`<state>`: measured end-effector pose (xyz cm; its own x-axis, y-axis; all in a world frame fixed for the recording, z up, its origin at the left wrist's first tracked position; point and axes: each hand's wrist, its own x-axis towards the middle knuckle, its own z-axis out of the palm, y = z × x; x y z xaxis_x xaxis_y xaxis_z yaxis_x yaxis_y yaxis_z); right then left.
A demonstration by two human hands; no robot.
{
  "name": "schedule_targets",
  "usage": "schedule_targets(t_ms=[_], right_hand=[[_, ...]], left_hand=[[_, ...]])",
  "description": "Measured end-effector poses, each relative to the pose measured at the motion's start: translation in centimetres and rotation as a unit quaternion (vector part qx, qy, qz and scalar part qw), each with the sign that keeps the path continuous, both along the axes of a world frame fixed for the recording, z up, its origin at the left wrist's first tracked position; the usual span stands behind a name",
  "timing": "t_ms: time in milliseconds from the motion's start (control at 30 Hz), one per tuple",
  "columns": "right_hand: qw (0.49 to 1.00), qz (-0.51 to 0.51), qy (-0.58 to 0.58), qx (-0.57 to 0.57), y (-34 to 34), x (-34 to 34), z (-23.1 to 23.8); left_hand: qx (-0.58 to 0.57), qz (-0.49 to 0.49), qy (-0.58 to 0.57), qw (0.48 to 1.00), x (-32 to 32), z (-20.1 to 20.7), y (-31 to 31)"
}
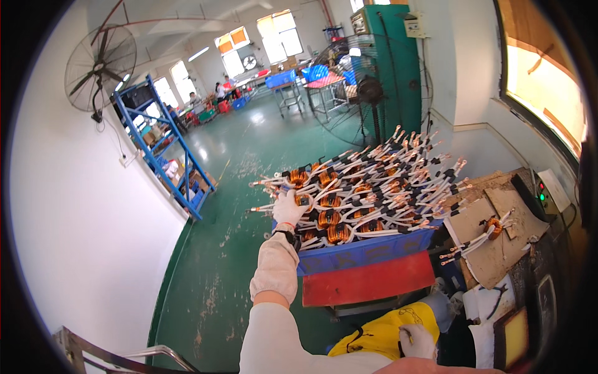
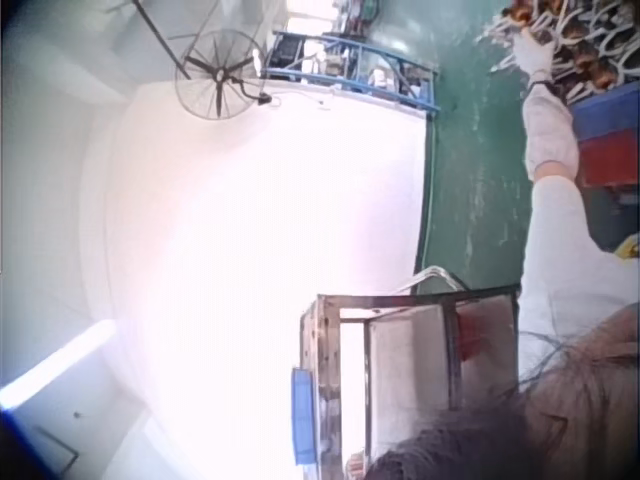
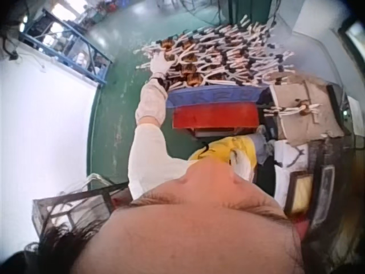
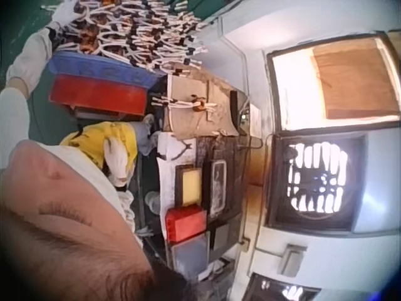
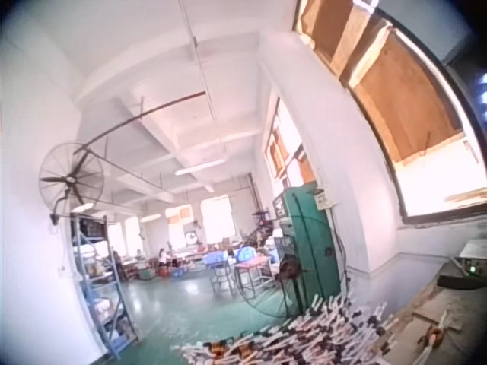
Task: Soldering the lead wires of copper coil assemblies by dipping them into flux and a solder pot.
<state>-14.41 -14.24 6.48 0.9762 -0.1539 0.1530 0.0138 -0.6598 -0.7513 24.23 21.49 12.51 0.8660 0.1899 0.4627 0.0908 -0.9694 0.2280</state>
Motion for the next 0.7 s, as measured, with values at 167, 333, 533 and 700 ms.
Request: schedule_targets(t_ms=[167,333,533,700], right_hand=[[0.998,-0.047,-0.002,-0.035,-1.0,-2.3,1.6],[0.996,-0.055,-0.053,-0.041,-3.8,-3.1,1.1],[0.954,-0.074,-0.291,-0.008,-1.8,-0.5,8.8],[0.925,0.088,-0.358,-0.093,2.1,1.3,12.4]], left_hand=[[-0.103,0.002,-0.062,0.993,-0.4,2.8,0.2],[-0.145,0.032,-0.15,0.977,-3.8,10.4,-2.5],[-0.149,-0.157,-0.267,0.939,-14.0,14.8,-6.4],[-0.114,-0.295,-0.21,0.925,-21.0,9.6,-12.9]])
